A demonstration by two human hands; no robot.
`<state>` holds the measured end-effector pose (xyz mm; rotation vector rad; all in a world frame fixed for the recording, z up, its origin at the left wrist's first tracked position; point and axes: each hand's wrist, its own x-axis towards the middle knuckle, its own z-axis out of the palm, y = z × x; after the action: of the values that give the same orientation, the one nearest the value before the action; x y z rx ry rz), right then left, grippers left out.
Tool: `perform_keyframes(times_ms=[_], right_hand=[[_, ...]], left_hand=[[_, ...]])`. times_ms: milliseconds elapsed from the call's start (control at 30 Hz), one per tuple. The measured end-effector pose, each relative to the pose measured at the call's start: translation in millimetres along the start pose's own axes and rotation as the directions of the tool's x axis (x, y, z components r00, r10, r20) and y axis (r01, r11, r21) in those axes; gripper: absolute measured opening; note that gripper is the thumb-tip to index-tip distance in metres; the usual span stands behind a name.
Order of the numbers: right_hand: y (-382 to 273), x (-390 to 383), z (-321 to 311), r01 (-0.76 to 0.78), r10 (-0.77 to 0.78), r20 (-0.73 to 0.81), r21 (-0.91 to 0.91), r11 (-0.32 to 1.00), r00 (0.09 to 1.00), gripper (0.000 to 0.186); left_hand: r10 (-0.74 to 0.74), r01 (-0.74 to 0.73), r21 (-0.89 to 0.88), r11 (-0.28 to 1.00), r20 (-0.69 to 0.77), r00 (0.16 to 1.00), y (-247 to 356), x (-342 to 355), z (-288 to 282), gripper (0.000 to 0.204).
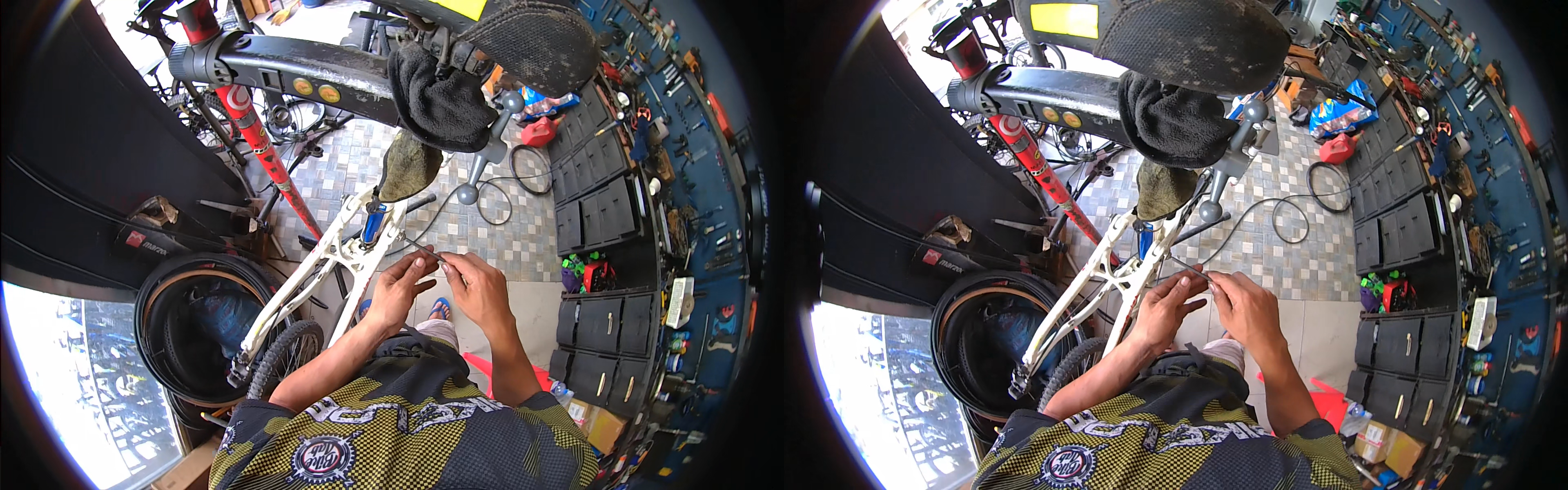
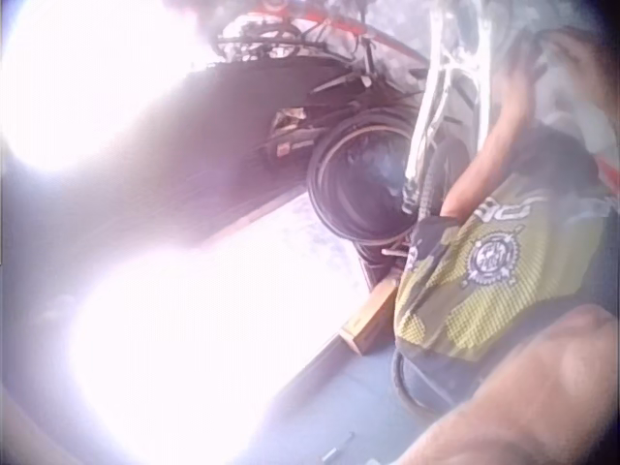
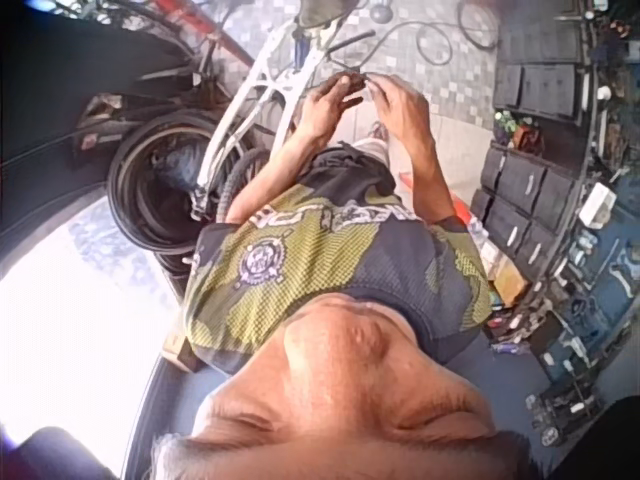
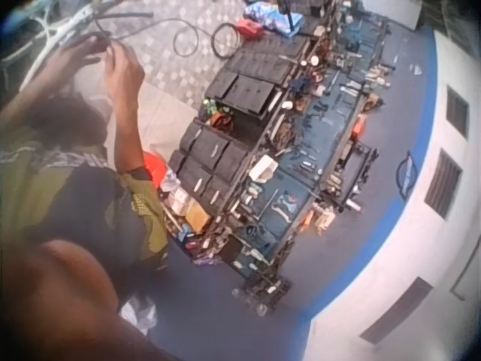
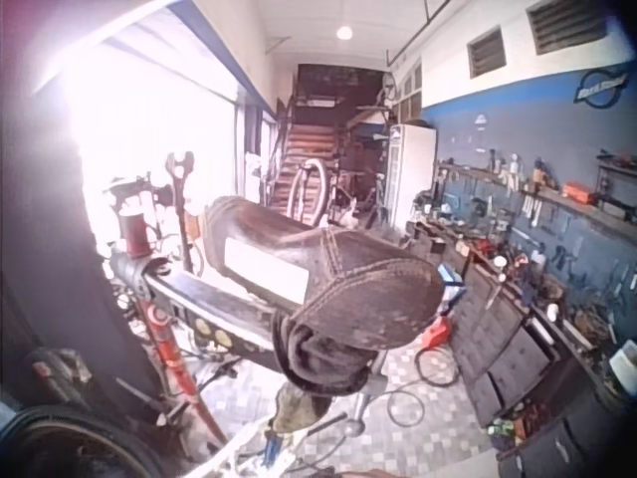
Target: The person works on a bicycle mounted on a repair stand, handling small parts and tools from a nearby workbench. They repeatedly insert and adjust small components into the bicycle frame, then return to the workbench to select additional parts.
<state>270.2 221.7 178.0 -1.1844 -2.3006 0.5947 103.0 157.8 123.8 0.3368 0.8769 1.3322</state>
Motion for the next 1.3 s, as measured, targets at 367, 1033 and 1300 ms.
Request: perform_keyframes(times_ms=[367,1033,1300], right_hand=[[8.5,18.5,-11.9,-0.250,0.144,0.377,0.247,0.936,0.915,0.027],[73.4,-55.3,-25.0,-0.458,0.073,0.535,0.778,-0.430,0.842,0.034],[60.5,-69.1,-44.7,0.171,-0.170,-0.022,0.075,0.982,0.985,0.038]], left_hand=[[0.202,-0.189,-0.175,0.966,0.061,0.977,-16.8,17.1,8.8,0.031],[0.153,-0.144,-0.303,0.942,0.007,0.988,-19.0,20.3,18.1,0.014],[0.122,-0.138,-0.276,0.951,-0.075,0.990,-16.8,18.2,24.8,0.014]])
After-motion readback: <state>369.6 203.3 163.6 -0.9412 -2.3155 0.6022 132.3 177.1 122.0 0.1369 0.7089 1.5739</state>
